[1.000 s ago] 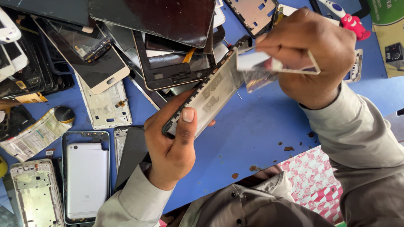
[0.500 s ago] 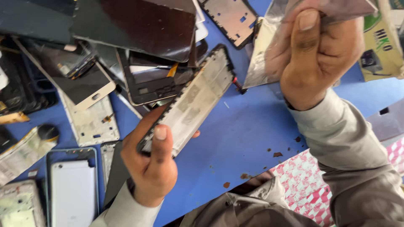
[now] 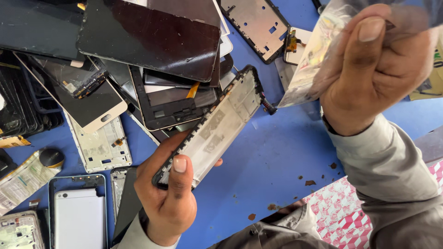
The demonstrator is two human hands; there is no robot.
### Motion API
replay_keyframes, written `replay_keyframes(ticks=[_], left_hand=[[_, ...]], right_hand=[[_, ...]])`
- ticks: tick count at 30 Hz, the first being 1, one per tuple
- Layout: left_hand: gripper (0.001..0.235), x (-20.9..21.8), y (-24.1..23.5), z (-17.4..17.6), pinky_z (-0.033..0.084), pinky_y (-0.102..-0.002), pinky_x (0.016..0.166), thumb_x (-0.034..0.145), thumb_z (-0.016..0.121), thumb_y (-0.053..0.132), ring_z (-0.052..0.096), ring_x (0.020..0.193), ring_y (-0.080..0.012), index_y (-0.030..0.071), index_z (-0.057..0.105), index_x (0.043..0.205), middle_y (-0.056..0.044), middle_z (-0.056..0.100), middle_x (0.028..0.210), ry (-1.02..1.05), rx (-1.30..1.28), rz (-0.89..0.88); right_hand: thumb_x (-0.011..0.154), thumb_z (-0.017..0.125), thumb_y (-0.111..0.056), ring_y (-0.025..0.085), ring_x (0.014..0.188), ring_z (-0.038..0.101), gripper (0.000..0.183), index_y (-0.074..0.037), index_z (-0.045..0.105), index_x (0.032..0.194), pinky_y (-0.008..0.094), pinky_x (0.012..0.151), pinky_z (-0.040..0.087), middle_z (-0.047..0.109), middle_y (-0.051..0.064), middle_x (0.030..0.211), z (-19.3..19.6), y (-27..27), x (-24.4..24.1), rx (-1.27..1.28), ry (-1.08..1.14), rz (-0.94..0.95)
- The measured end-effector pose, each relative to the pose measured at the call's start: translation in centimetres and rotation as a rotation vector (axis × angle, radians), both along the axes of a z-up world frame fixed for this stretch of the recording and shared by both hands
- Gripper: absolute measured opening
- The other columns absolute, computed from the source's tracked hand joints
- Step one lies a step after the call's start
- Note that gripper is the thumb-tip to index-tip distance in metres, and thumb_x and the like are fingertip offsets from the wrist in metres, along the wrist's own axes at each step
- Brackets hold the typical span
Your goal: The person scrapes adhesive residue from a white phone housing with a screwdriver, then wipes the surface with a cloth and brushes it with a toothbrush. The person handles the housing and tools directly on a cluttered workbench.
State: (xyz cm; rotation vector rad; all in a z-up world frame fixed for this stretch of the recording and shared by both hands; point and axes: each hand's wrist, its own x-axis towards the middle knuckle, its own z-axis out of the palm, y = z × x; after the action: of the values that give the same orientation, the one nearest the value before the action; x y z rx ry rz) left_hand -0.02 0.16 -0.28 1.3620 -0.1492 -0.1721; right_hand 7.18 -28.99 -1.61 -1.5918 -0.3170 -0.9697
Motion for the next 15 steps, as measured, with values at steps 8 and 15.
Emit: replay_keyframes(ticks=[8, 15], left_hand=[[0.058, -0.1, 0.0, -0.4, 0.068, -0.038, 0.084, 0.111, 0.052, 0.037, 0.081, 0.094, -0.0295, -0.017, 0.057, 0.133, -0.026, 0.076, 0.113, -0.005, 0.006, 0.014], [0.056, 0.5, -0.3, -0.3, 0.068, -0.046, 0.085, 0.110, 0.049, 0.030, 0.078, 0.100, -0.0354, -0.017, 0.050, 0.140, -0.029, 0.070, 0.122, 0.125, -0.185, 0.025]], right_hand=[[0.117, 0.064, -0.013, 0.011, 0.056, 0.044, 0.025, 0.008, 0.055, 0.107, 0.025, 0.052, 0.030, 0.059, 0.012, 0.077, 0.2, 0.5, -0.1, -0.066, -0.011, -0.069], [0.105, 0.076, -0.019, 0.011, 0.064, 0.058, 0.028, 0.004, 0.061, 0.107, 0.024, 0.056, 0.041, 0.066, 0.010, 0.083, 3.2, 1.4, -1.1, -0.493, 0.256, 0.069]])
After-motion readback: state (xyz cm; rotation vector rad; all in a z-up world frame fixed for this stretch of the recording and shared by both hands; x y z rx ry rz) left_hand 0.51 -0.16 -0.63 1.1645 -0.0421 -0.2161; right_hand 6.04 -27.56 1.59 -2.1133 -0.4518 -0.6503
